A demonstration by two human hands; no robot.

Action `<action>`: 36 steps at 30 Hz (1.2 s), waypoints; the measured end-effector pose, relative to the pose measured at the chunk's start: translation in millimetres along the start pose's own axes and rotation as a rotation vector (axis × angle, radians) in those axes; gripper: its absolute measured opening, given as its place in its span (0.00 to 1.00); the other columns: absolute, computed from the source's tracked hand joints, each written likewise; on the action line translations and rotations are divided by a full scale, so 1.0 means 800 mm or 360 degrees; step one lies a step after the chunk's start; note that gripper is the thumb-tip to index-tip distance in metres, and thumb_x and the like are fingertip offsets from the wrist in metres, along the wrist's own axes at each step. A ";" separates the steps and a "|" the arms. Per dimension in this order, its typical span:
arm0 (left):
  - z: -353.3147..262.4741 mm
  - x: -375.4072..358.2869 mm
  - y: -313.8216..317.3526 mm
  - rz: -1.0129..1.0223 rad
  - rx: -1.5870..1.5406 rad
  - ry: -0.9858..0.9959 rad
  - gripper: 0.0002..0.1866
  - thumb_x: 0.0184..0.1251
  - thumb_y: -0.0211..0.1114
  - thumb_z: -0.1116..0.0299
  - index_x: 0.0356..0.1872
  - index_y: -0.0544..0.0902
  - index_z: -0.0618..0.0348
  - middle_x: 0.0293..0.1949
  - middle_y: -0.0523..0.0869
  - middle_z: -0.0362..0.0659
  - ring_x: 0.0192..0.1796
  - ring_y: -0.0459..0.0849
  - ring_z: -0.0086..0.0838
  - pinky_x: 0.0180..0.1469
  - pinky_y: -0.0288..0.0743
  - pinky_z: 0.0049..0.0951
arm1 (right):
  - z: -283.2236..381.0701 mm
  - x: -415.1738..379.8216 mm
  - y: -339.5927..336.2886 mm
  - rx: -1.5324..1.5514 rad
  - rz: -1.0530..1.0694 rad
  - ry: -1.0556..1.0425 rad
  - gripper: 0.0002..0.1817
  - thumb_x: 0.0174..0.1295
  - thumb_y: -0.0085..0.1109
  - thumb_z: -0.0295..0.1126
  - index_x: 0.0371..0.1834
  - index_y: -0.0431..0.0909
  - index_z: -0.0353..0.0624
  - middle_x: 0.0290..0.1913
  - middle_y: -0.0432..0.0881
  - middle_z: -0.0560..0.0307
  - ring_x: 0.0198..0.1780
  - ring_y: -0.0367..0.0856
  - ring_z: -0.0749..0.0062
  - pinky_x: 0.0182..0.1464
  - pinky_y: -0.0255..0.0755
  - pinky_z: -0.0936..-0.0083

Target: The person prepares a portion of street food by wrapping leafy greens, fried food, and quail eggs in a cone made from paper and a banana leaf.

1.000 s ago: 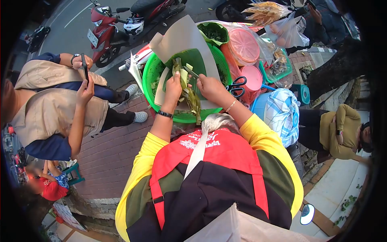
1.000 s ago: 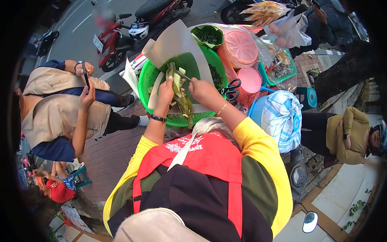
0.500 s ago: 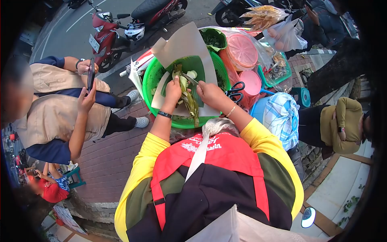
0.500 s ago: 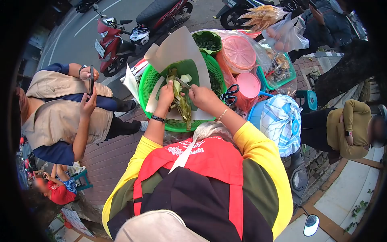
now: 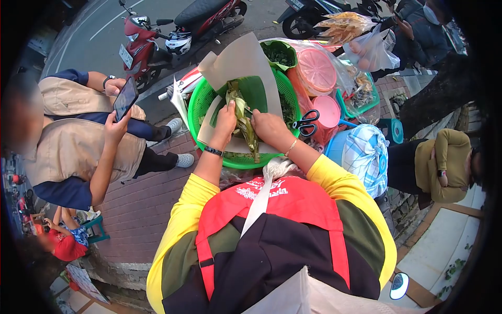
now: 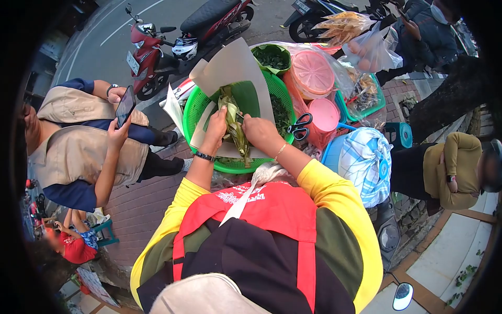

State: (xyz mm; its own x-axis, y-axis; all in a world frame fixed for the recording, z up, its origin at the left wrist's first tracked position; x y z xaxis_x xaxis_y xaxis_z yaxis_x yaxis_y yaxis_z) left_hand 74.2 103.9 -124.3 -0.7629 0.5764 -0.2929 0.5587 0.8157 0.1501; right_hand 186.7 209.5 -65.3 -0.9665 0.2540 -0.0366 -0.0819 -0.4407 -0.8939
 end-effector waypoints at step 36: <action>-0.005 -0.012 -0.002 0.0045 -0.0405 -0.0050 0.18 0.74 0.51 0.58 0.47 0.79 0.65 0.39 0.85 0.42 0.37 0.83 0.25 0.40 0.78 0.26 | 0.012 -0.014 -0.013 0.0078 -0.0162 -0.0069 0.12 0.67 0.44 0.37 0.35 0.67 0.38 0.23 0.78 0.40 0.28 0.79 0.43 0.33 0.72 0.50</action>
State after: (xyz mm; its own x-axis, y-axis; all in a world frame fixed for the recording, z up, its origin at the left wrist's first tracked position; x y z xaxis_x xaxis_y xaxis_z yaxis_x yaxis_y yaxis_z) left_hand 79.0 96.9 -117.8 -0.7354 0.6004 -0.3141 0.4764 0.7878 0.3904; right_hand 196.5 203.2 -51.1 -0.9621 0.2625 0.0737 -0.1911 -0.4563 -0.8691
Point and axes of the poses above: each hand's wrist, its own x-axis towards the middle knuckle, its own y-axis out of the palm, z = x × y, the point moved 3 cm from there along x, towards the middle knuckle
